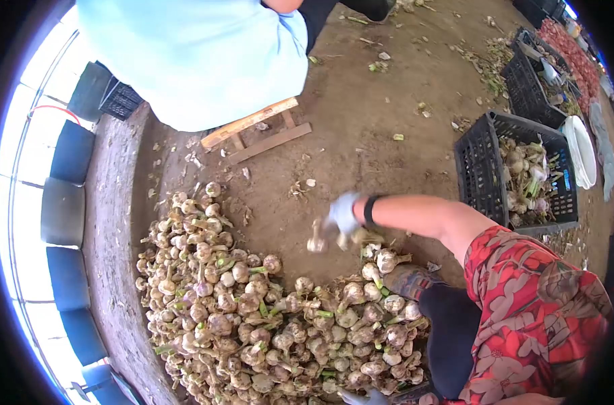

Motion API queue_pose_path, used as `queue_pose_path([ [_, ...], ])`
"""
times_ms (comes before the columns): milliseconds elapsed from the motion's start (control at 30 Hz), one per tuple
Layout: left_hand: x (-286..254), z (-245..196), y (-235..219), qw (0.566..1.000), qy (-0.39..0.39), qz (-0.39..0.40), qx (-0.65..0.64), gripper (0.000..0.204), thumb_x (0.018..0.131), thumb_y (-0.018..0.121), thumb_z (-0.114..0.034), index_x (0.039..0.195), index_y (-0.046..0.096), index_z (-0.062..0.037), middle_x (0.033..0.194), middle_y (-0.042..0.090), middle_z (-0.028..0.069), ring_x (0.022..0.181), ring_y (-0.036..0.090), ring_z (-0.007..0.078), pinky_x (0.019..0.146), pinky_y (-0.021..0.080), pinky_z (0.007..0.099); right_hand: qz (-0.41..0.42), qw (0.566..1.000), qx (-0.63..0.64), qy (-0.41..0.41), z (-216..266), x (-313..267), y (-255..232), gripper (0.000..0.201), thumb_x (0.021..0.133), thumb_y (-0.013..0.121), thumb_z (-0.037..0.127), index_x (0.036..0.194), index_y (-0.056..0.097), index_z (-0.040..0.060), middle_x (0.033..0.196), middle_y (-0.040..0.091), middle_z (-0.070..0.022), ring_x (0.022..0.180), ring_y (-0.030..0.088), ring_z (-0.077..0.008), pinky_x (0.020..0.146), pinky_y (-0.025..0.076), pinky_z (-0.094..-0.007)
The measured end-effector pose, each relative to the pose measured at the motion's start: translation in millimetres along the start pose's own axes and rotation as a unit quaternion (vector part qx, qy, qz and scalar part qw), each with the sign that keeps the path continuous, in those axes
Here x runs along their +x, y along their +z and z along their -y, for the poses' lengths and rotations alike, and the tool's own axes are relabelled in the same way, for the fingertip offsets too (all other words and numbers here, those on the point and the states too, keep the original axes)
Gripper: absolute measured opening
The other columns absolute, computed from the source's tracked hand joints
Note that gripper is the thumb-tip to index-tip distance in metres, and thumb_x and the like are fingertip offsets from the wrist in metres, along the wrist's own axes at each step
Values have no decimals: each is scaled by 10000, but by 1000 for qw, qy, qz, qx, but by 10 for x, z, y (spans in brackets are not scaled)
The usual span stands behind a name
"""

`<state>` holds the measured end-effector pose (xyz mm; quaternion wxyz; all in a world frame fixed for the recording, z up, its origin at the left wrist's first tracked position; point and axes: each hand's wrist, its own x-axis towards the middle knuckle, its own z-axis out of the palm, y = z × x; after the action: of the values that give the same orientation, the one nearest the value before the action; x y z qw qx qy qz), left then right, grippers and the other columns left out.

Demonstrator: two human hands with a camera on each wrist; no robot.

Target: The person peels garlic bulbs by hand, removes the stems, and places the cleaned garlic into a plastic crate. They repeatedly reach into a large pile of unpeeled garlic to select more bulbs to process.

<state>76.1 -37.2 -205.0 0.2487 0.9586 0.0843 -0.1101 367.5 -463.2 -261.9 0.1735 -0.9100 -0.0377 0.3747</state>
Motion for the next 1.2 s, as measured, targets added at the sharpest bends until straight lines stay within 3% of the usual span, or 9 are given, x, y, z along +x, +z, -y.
queue_pose_path([
  [200, -224, 187, 13, 992, 100, -74, -38, 754, 854, 707, -199, 1463, 304, -13, 1446, 337, 283, 1319, 366, 410, 1078, 333, 441, 194, 935, 204, -218, 1368, -734, 532, 763, 719, 737, 169, 1422, 444, 215, 1163, 641, -131, 952, 636, -292, 848, 511, -411],
  [300, -467, 164, -83, 992, -47, -54, -108, 769, 867, 693, -169, 1482, 256, -17, 1456, 337, 264, 1326, 372, 370, 1081, 334, 414, -200, 903, 279, -259, 983, -907, 838, 730, 693, 764, 219, 1359, 492, 91, 1255, 581, -172, 1095, 580, -326, 929, 470, -425],
  [500, -818, -125, -203, 954, -153, -101, -239, 794, 881, 662, -108, 1505, 179, -23, 1475, 321, 252, 1341, 362, 328, 1093, 326, 378, -402, 802, 206, 390, -523, -1278, 1153, 513, 643, 773, 174, 1122, 625, 64, 1014, 662, -196, 914, 659, -273, 726, 529, -393],
  [667, -905, -536, -407, 944, -99, -106, -296, 769, 886, 636, -84, 1498, 178, -2, 1484, 305, 261, 1367, 323, 336, 1125, 266, 396, -122, 735, 659, 100, -533, -911, 1415, 253, 683, 724, 122, 912, 691, 22, 773, 684, -74, 638, 653, -188, 521, 515, -380],
  [700, -964, -458, -384, 958, -63, -115, -255, 769, 884, 620, -47, 1503, 165, -15, 1471, 327, 250, 1308, 401, 325, 1085, 334, 392, -82, 855, 478, 184, -188, -1086, 1123, 221, 712, 706, 156, 903, 715, 46, 879, 718, -121, 737, 695, -237, 636, 543, -396],
  [900, -1256, -540, -497, 899, -50, -142, -410, 777, 878, 584, 17, 1515, 145, -62, 1432, 383, 218, 1145, 513, 264, 968, 442, 361, -162, 950, 264, -36, -359, -321, 1669, 401, 709, 732, 295, 997, 720, 16, 992, 701, -159, 791, 662, -263, 698, 525, -434],
  [1000, -1321, -564, -446, 925, -18, -185, -330, 781, 869, 608, 5, 1509, 162, -44, 1440, 376, 220, 1201, 482, 304, 1014, 405, 359, 4, 797, 604, -4, 699, -1356, 855, 147, 773, 681, 291, 870, 690, 180, 813, 694, -15, 669, 626, -138, 615, 506, -369],
  [1100, -1292, -622, -500, 888, 49, -210, -407, 740, 866, 660, -44, 1477, 243, -54, 1369, 449, 205, 1194, 488, 292, 1005, 426, 387, -126, 839, 420, -322, 1388, -1926, 390, 231, 821, 671, 269, 944, 695, 75, 751, 648, -21, 643, 621, -142, 556, 516, -307],
  [1200, -1410, -854, -738, 832, 39, -217, -509, 720, 868, 675, -70, 1461, 267, -56, 1309, 497, 178, 1168, 505, 292, 980, 451, 420, -15, 836, 467, -287, 1983, -2993, -194, 165, 823, 669, 220, 884, 678, 67, 642, 544, 26, 521, 463, -78, 450, 403, -257],
])
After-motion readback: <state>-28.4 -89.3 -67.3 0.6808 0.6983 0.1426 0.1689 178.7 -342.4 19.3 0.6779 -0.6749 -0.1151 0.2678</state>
